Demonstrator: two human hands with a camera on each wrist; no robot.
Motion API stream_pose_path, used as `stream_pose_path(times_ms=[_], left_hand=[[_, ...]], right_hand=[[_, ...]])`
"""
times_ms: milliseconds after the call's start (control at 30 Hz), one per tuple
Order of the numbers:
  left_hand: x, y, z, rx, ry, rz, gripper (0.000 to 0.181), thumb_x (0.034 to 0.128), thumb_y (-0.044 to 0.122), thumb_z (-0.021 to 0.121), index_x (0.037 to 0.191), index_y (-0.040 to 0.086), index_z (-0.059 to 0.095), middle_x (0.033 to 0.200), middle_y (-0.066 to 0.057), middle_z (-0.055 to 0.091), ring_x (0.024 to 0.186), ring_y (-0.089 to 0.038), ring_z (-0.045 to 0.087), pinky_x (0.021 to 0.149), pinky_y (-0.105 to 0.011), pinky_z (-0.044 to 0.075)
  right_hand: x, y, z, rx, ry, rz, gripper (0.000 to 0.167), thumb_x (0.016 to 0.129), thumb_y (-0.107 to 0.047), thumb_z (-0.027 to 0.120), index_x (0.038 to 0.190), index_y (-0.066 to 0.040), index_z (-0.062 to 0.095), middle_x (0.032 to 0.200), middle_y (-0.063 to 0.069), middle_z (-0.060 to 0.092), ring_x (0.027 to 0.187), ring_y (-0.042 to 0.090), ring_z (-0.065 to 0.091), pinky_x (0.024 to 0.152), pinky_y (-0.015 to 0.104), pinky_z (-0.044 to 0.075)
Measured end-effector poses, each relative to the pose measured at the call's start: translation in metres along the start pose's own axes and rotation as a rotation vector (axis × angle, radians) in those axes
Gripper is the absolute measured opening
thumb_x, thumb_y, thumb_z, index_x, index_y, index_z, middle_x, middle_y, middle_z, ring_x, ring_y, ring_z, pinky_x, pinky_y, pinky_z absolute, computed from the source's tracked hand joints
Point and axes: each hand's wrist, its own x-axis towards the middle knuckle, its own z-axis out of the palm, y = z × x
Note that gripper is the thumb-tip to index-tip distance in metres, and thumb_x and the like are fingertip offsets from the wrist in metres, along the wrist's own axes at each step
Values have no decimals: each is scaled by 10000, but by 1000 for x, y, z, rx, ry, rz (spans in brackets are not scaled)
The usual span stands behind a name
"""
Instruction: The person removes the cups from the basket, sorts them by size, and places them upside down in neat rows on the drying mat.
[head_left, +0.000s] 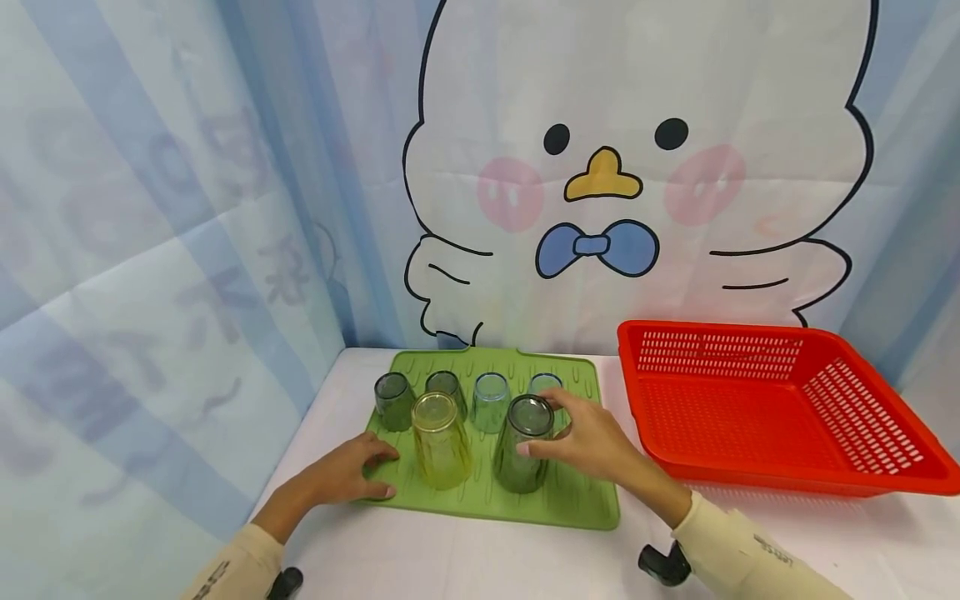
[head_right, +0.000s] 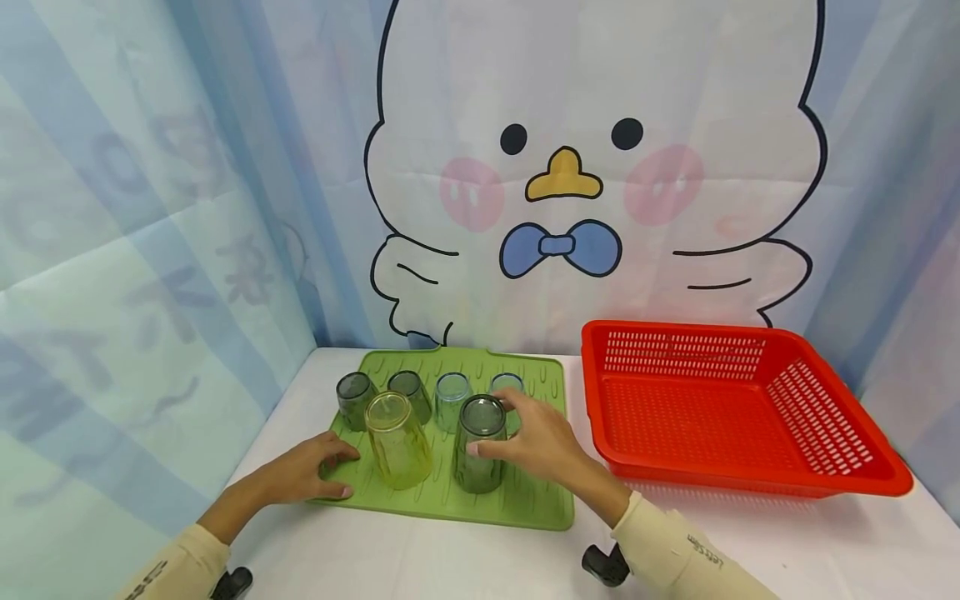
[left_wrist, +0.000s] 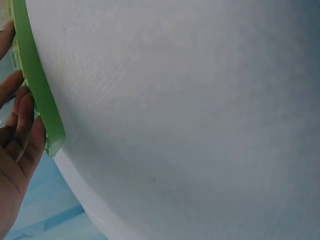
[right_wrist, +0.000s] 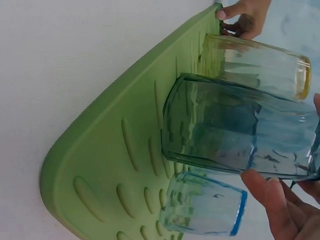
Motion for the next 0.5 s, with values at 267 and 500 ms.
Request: stream_pose_path(times_ms=[267,500], left_hand=[[1,-1,1,1,8,-7,563,830,414,805,1221,34,664,1045,-25,568,954,-154,554,842,-377,510],[-1,2,-1,-9,2,-22,566,831,414,805,1225,34,659,1054,-36,565,964,-169,557,851,-397,510]], right_hand=[[1,-2,2,24,-38,8,805,710,-394,911,1395,-215,528,1221,89,650,814,140,712,669,289,561],[1,0,10,-7,-27,0,813,737,-454,879,1420,-215,508,1217,65,661,947,196,697,688,313,572]])
